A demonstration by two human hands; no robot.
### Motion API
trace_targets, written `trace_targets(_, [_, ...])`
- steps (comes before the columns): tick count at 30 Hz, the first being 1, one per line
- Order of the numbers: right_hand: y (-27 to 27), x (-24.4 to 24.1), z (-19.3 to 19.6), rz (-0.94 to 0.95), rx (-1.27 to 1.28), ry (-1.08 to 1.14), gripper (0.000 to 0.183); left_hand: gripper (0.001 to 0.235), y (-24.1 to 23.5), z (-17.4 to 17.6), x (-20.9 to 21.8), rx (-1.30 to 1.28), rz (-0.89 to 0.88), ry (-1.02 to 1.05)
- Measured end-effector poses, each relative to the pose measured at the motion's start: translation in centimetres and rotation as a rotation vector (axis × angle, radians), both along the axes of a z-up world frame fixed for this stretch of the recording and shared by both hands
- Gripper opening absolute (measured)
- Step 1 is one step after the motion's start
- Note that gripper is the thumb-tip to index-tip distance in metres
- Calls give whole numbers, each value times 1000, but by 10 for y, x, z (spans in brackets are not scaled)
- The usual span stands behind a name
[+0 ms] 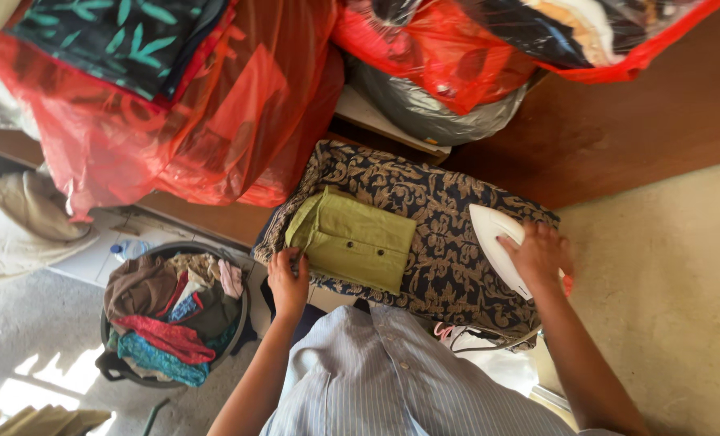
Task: The person irons a green shirt on a patterned ironing board, then folds it and places it on a nearby pile. They then pick up a blue patterned cloth, iron it, fold it, and place it on the pile. Finally, they iron a red cloth and a turquoise cloth, folding each after ironing.
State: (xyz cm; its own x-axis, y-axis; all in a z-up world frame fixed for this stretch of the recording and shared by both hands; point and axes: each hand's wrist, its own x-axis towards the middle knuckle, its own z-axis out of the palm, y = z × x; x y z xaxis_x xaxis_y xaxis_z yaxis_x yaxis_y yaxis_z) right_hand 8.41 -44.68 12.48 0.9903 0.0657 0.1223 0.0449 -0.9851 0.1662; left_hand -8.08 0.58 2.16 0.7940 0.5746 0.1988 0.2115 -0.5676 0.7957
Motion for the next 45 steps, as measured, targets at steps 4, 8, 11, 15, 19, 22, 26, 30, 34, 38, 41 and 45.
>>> trace_targets(4, [59, -36, -28, 380, 582, -126, 41, 31, -23, 41, -3, 217, -58, 10])
trace_targets(8, [134, -57, -101, -10, 820, 742, 47, 29, -43, 43, 6, 107, -272, -23])
trace_targets(11, [161, -55, -144, -194, 1184, 571, 55, 29, -55, 33, 13, 29, -386, -58])
trace_targets(15, [168, -40, -159, -334, 1590, 668, 38, 26, -57, 23, 12, -49, -416, -33])
trace_targets(19, [183, -20, -102, -365, 1705, 626, 27, 23, -52, 18, 9, -86, -422, -97])
trace_targets(22, [180, 13, -27, -68, 1515, 413, 22, 22, -48, 20, 4, -128, -411, -81])
trace_targets(26, [172, 25, 54, 558, 984, 67, 17, 20, -46, 17, 4, -152, -387, -37])
trace_targets(30, [181, -22, 63, 907, 604, -311, 9, 21, -51, -1, 7, -312, -358, -10])
trace_targets(34, [188, -84, 7, 898, 526, 10, 18, 18, -44, -19, 13, -393, -265, -27])
trace_targets(38, [142, -107, -21, 651, 743, 426, 32, 25, -37, -19, 12, -330, -232, 39])
trace_targets(41, [80, -75, -20, 257, 738, 252, 28, 28, -42, -13, 9, -128, -309, 6])
trace_targets(45, [-5, -14, -14, 133, 70, -343, 49, 31, -55, 0, 16, 79, -435, 18])
